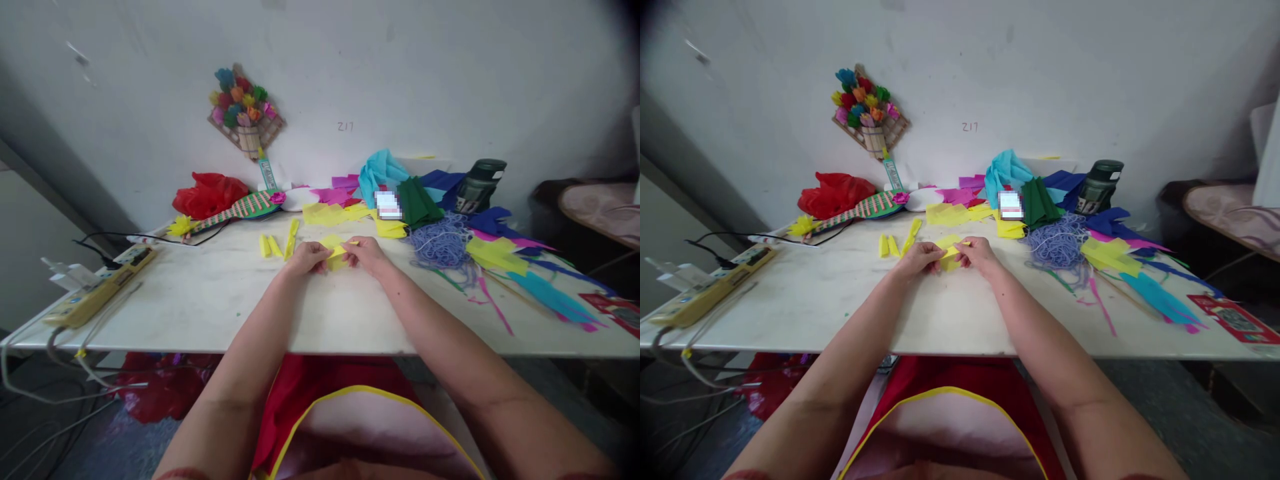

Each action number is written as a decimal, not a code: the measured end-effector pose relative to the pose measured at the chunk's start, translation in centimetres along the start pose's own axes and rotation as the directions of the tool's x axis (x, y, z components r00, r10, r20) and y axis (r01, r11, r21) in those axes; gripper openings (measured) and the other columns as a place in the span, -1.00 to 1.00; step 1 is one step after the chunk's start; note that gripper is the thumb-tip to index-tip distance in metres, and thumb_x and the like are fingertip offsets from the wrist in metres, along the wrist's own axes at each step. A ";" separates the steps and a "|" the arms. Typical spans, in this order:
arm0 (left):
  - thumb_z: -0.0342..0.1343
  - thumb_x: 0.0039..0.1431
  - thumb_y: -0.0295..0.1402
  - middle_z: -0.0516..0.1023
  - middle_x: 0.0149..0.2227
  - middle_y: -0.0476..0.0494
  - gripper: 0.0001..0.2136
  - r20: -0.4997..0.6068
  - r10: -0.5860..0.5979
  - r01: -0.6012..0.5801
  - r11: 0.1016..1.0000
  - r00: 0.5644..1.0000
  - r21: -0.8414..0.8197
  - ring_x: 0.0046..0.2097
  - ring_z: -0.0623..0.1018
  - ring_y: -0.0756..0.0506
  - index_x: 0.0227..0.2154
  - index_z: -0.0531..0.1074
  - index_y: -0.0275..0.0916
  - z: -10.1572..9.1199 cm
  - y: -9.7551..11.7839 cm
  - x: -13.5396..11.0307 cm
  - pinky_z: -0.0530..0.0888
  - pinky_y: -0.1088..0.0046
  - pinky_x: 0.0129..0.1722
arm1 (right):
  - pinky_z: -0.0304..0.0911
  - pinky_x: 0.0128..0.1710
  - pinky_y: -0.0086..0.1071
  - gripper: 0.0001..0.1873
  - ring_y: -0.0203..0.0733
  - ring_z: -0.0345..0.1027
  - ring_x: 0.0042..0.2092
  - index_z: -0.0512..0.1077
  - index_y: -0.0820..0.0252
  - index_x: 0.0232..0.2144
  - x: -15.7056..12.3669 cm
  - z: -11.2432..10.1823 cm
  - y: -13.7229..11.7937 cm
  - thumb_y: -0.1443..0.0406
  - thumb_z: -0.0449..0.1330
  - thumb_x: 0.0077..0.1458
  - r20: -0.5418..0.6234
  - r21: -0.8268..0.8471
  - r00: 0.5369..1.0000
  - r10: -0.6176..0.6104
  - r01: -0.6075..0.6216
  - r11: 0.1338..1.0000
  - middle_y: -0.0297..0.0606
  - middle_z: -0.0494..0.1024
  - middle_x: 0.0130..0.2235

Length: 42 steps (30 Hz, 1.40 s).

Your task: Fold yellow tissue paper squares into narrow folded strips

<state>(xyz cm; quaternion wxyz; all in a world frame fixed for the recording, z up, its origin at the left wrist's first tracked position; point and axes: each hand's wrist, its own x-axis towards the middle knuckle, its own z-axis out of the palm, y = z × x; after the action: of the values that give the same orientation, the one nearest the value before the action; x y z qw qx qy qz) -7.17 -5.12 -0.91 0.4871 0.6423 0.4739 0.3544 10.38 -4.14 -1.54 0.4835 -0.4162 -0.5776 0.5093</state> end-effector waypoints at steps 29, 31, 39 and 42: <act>0.10 -0.11 -0.03 0.37 -0.63 0.01 -0.62 -0.011 0.028 -0.028 1.000 1.000 0.014 -0.61 0.33 0.10 -0.47 0.37 -0.32 -0.1 -0.2 -0.2 0.24 0.60 -0.62 | 0.02 -0.76 -0.54 -0.73 -0.43 0.14 -0.75 0.33 0.27 -0.60 -0.4 0.2 -0.2 0.17 0.24 -0.17 0.099 -0.046 0.995 -0.003 0.008 0.999 -0.35 0.41 -0.71; 0.09 -0.10 -0.04 0.35 -0.68 0.03 -0.63 0.024 0.031 -0.032 0.999 0.999 0.044 -0.64 0.29 0.10 -0.48 0.35 -0.31 -0.1 0.0 -0.4 0.19 0.61 -0.64 | 0.03 -0.76 -0.54 -0.72 -0.43 0.14 -0.74 0.33 0.27 -0.58 -0.4 0.2 -0.1 0.15 0.24 -0.16 0.134 -0.063 0.991 0.004 0.004 0.998 -0.35 0.41 -0.70; 0.08 -0.09 -0.05 0.40 -0.64 0.00 -0.65 0.054 0.062 -0.068 0.992 0.997 0.103 -0.61 0.33 0.08 -0.50 0.32 -0.30 0.2 0.6 -0.9 0.19 0.59 -0.62 | 0.04 -0.76 -0.54 -0.68 -0.43 0.14 -0.74 0.32 0.25 -0.58 -0.2 0.3 0.2 0.09 0.21 -0.12 0.133 -0.107 0.991 -0.004 0.018 0.994 -0.35 0.41 -0.70; 0.02 -0.05 -0.03 0.39 -0.66 0.01 -0.65 0.039 0.073 -0.078 0.983 0.997 0.166 -0.62 0.30 0.09 -0.53 0.30 -0.28 0.3 0.5 -0.8 0.17 0.59 -0.63 | 0.01 -0.77 -0.54 -0.68 -0.43 0.12 -0.75 0.32 0.24 -0.60 -0.3 0.4 0.0 0.09 0.21 -0.12 0.089 -0.114 0.996 -0.011 0.021 0.993 -0.37 0.38 -0.72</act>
<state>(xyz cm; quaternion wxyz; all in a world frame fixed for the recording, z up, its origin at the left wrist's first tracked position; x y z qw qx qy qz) -7.04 -5.97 -0.55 0.4254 0.7043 0.4691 0.3209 10.06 -4.46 -1.62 0.4370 -0.4159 -0.6298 0.4894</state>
